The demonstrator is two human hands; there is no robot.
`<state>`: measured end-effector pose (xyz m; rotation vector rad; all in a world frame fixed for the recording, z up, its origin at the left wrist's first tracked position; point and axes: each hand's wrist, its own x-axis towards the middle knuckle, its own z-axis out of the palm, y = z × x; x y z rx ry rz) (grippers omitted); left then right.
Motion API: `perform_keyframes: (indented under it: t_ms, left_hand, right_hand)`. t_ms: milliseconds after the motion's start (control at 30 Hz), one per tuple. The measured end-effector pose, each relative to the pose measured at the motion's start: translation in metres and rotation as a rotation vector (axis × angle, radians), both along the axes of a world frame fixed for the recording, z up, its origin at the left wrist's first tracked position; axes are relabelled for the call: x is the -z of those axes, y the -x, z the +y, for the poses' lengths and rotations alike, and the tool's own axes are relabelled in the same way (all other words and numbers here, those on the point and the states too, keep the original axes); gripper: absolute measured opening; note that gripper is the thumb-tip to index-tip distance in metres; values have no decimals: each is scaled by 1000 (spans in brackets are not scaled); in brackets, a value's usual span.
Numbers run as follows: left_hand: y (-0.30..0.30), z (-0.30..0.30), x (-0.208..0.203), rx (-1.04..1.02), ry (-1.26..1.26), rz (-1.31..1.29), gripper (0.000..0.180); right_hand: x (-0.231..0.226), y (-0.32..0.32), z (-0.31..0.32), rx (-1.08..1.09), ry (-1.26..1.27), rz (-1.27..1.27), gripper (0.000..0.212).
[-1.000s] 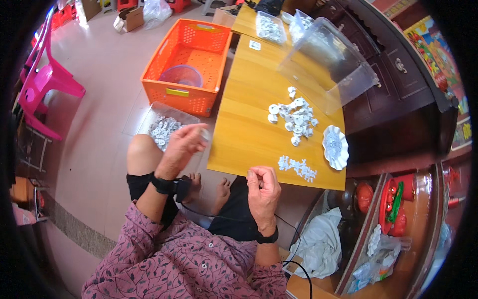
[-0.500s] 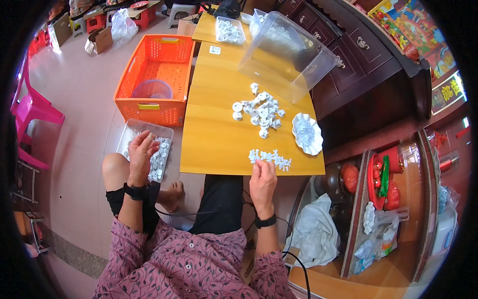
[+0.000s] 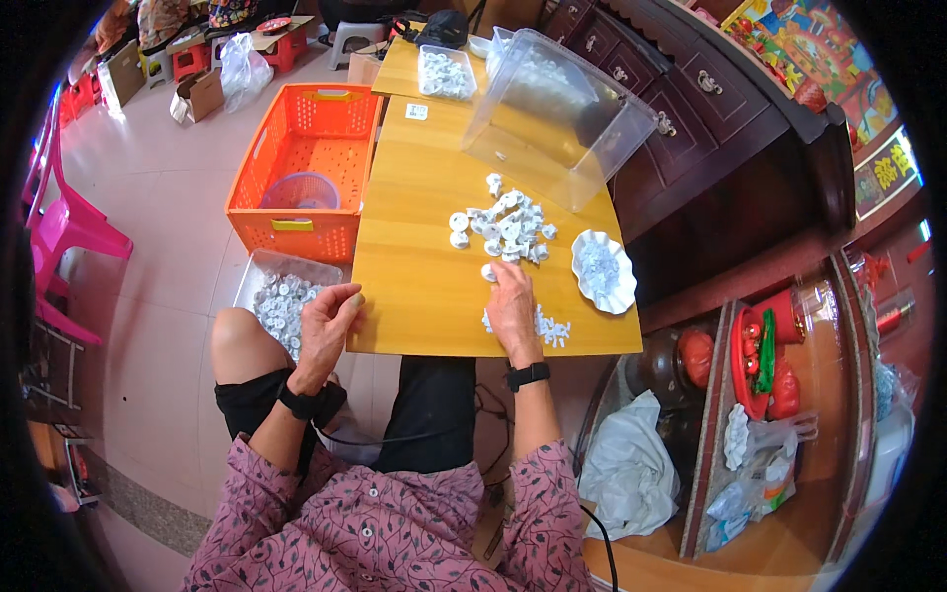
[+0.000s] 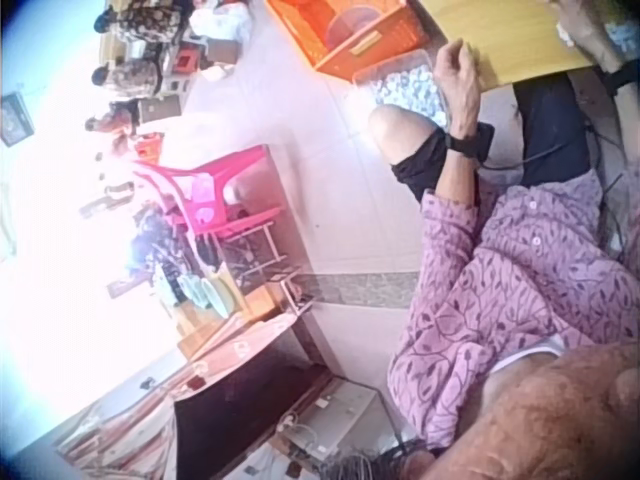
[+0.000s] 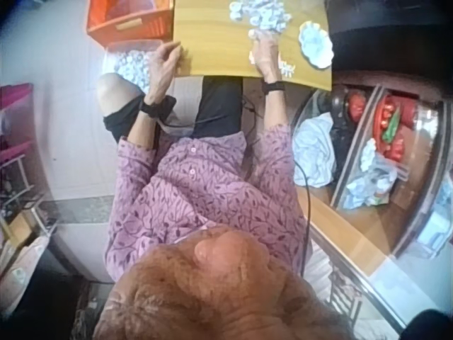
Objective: Assembling small plastic components by hand at a low table.
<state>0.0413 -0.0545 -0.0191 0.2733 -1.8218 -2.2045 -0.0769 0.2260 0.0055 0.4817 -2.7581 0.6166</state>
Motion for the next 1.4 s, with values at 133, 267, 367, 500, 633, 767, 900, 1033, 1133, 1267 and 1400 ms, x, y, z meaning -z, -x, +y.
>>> perform_keyframes:
  t_ms: [133,267,367,500,633,767,900,1033,1133,1267,1400]
  left_hand:
    - [0,-1,2,18,-75,-21,23]
    - [3,5,3,-14,14,-22,21]
    - [8,7,6,-32,31,-12,20]
    - [12,6,15,-56,71,4,21]
    - [8,10,8,-90,198,29,22]
    - [1,18,-3,-171,467,146,18]
    - [0,28,-8,-192,619,238,16]
    - [1,34,-6,-166,668,293,16]
    - [4,41,-8,-138,696,327,17]
    - [3,35,-3,-134,724,289,18]
    - [5,40,-3,-108,739,279,19]
  right_hand:
    - [-14,11,1,47,63,-46,53]
    - [-23,34,18,183,-148,-15,71]
    - [-25,53,20,232,-192,-179,82]
    - [-30,60,6,198,-233,-329,84]
    - [-26,47,-16,89,-299,-331,83]
    - [-27,23,-42,37,-294,-262,80]
    - [-25,8,-59,32,-339,-241,78]
    - [-33,-6,-72,-68,-257,-236,76]
    - [-30,4,-46,-271,57,-79,70]
    - [-49,-16,-20,-99,164,-43,55]
    - [-38,-51,12,21,-92,-55,42]
